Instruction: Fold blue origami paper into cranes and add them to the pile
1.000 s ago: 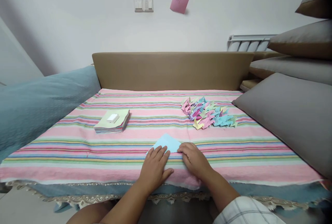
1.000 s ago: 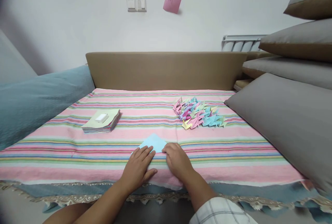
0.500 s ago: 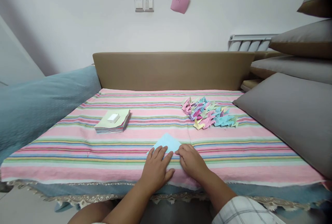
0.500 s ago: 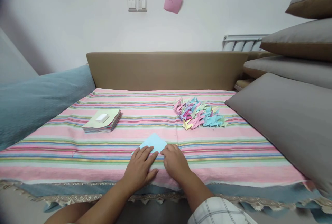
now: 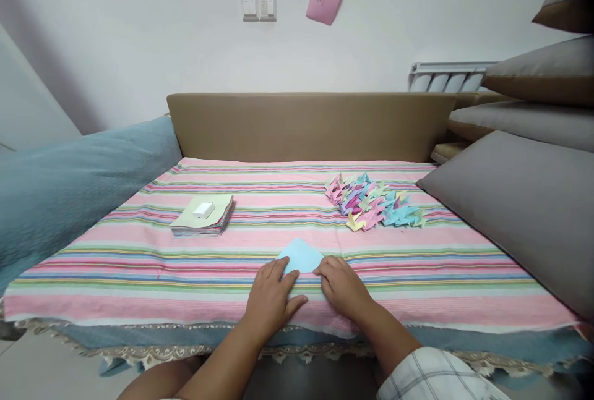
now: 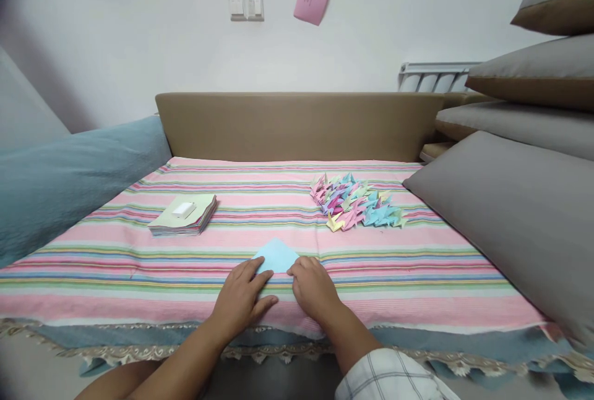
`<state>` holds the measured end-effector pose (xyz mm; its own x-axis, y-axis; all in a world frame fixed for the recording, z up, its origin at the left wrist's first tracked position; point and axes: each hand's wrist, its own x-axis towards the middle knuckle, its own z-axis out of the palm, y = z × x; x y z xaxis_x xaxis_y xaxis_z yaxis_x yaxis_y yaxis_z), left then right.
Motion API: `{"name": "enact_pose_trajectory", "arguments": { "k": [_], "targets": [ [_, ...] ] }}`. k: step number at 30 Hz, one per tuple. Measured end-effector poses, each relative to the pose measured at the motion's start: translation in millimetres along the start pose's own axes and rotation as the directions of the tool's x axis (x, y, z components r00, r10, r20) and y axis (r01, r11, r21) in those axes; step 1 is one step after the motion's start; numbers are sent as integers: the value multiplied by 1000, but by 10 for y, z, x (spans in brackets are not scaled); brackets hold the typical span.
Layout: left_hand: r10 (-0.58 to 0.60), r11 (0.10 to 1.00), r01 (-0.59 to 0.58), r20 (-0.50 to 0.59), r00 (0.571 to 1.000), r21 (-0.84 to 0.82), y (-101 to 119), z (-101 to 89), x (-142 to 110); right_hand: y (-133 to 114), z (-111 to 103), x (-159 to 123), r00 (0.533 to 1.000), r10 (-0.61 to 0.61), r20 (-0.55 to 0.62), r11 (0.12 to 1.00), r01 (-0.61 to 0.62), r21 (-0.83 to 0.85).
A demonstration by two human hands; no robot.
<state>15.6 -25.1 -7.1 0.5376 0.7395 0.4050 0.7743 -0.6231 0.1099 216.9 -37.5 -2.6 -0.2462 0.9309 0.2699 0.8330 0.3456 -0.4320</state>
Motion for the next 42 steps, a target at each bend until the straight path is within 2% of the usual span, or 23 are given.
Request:
{"name": "enact_pose_trajectory", "arguments": {
  "k": [12, 21, 23, 27, 29, 32, 35, 38, 42],
  "targets": [
    [-160, 983, 163, -32, 987, 87, -399, -281, -89, 7, 0, 6, 1000, 5, 11, 1000, -5, 2],
    [-209, 974, 208, -8, 978, 92, -547, -348, -110, 38, 27, 2, 1000, -10, -3, 1000, 10, 6],
    [-232, 966, 237, -58, 971, 102, -541, -360, -98, 34, 25, 3, 1000, -10, 1, 1000, 10, 6],
    [-274, 945, 307, -243, 931, 110, -428, -364, -61, 26, 23, 6, 1000, -8, 3, 1000, 8, 10],
    [-185, 975, 210, -255, 949, 74, -306, -320, -49, 26, 24, 7, 1000, -7, 4, 1000, 7, 9],
    [19, 1000, -17, -162, 987, 12, -75, -181, -52, 24, 22, 6, 1000, -10, -3, 1000, 10, 2],
    [133, 990, -134, -42, 990, -33, 127, -14, -74, 16, 14, 1, 1000, -15, -12, 1000, 15, -7],
    [149, 987, -147, 22, 989, -58, 232, 91, -88, 6, 3, -1, 1000, -20, -12, 1000, 20, -15],
    [102, 993, -99, 37, 994, -69, 247, 90, -82, 4, -1, -1, 1000, -25, -3, 999, 25, -21]
  ]
}}
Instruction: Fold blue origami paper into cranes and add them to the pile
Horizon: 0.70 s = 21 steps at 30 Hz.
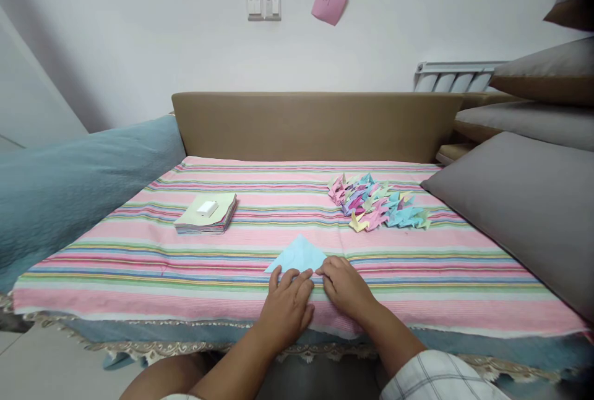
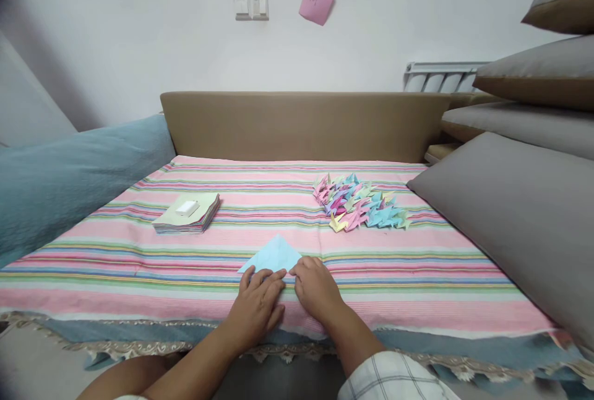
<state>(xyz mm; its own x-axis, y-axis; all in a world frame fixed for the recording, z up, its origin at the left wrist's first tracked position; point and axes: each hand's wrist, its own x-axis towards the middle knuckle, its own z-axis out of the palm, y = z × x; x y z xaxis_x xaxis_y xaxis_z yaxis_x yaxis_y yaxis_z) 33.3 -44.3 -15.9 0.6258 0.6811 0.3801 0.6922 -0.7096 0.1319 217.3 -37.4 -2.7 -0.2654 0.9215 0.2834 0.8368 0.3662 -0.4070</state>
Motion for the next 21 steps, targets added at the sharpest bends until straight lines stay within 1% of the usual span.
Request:
{"name": "enact_pose_trajectory", "arguments": {
  "k": [4, 9, 15, 21],
  "targets": [
    [-50, 999, 50, -3, 999, 19, -25, -83, -6, 5, 4, -2, 1000, 13, -2, 1000, -13, 8],
    [-120, 992, 122, -35, 992, 41, -88, -195, -36, 3, 2, 1, 1000, 21, -3, 999, -21, 26],
    [-226, 966, 232, -59, 972, 114, -215, -346, -87, 12, 10, 2, 1000, 29, 10, 998, -29, 50],
    [-289, 940, 295, -60, 955, 170, -324, -465, -108, 31, 24, 1, 1000, 21, 7, 998, -21, 62]
  ]
}}
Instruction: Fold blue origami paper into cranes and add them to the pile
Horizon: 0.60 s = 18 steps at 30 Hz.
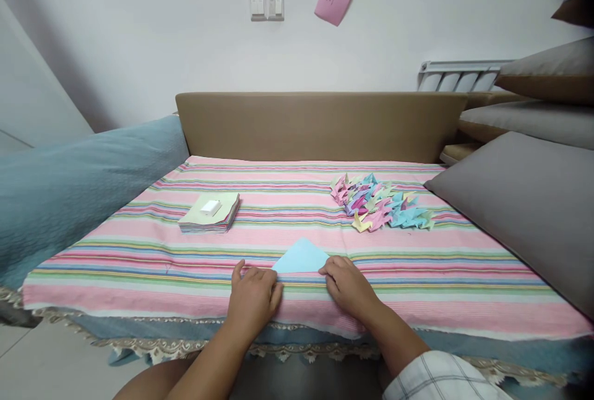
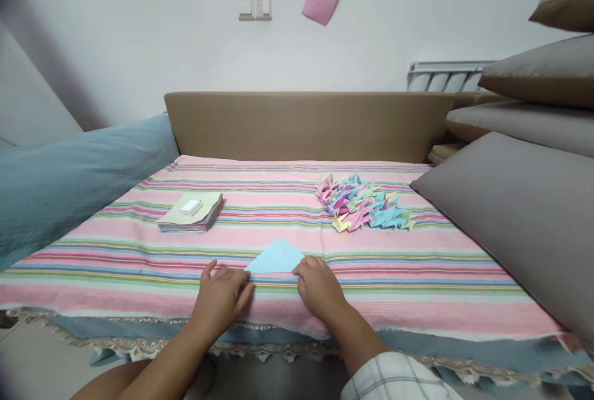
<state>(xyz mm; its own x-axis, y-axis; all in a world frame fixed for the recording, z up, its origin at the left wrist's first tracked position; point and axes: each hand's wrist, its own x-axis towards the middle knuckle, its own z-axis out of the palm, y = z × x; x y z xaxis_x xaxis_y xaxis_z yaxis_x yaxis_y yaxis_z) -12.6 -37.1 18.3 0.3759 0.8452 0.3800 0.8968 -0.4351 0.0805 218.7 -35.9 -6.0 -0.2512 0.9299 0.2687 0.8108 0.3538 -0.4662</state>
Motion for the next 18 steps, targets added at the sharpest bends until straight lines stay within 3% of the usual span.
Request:
{"name": "enact_pose_trajectory", "arguments": {
  "k": [9, 18],
  "targets": [
    [-119, 992, 118, 46, 992, 35, -148, -49, 66, 14, 15, -10, 1000, -3, -8, 1000, 3, 7],
    [-281, 942, 285, 51, 958, -179, -166, 67, 169, 3, 9, -2, 1000, -8, -7, 1000, 8, 1]
  ]
}}
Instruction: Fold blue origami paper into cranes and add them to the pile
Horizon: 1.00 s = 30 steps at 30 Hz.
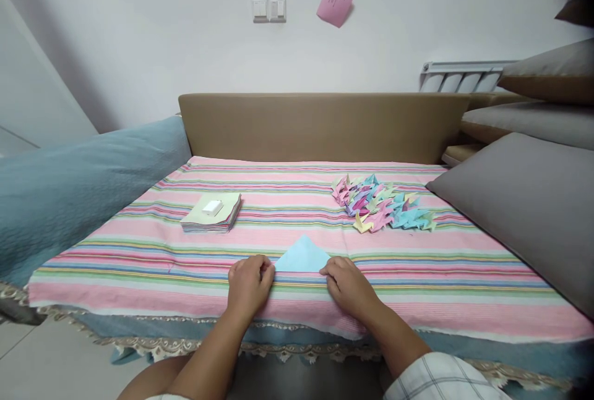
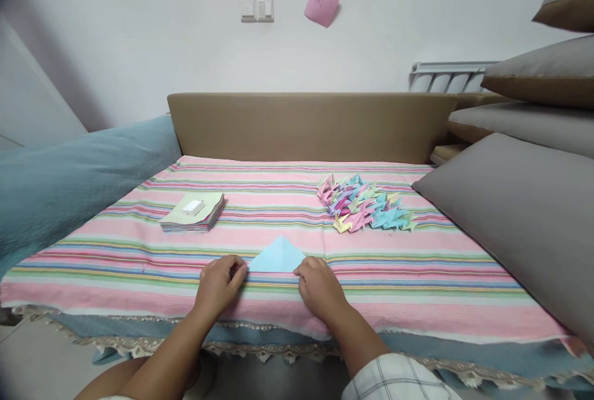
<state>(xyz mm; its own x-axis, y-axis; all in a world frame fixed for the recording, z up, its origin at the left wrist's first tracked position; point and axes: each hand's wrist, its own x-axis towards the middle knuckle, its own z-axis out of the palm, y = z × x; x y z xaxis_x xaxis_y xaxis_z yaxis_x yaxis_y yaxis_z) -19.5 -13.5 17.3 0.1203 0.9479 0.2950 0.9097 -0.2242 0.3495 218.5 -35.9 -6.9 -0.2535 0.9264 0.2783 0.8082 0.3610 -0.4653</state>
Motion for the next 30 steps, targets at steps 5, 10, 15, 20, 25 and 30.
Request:
{"name": "enact_pose_trajectory", "arguments": {
  "k": [5, 10, 15, 20, 25, 30],
  "targets": [
    [27, 1000, -27, -16, 999, -1, 52, 133, -5, 12, 0, 0, 1000, -19, -14, 1000, 19, 8],
    [-2, 1000, 2, -5, 1000, -27, 66, 156, 15, 54, -41, 6, 1000, 18, -20, 999, -17, 30],
    [-18, 998, 18, -6, 1000, -53, 54, 153, 24, 142, -103, 11, 976, 199, -92, 980, -199, 11],
    [-28, 996, 28, -1, 1000, -85, 50, 150, 19, 208, -129, 19, 962, 254, -103, 967, -253, 26],
    [-19, 993, 19, -3, 1000, -113, 60, 137, 17, 220, -131, 31, 966, 232, -117, 972, -227, 60],
    [15, 992, -20, -42, 999, -127, 76, 127, 17, 204, -115, 37, 976, 142, -165, 987, -126, 103]
  ]
}}
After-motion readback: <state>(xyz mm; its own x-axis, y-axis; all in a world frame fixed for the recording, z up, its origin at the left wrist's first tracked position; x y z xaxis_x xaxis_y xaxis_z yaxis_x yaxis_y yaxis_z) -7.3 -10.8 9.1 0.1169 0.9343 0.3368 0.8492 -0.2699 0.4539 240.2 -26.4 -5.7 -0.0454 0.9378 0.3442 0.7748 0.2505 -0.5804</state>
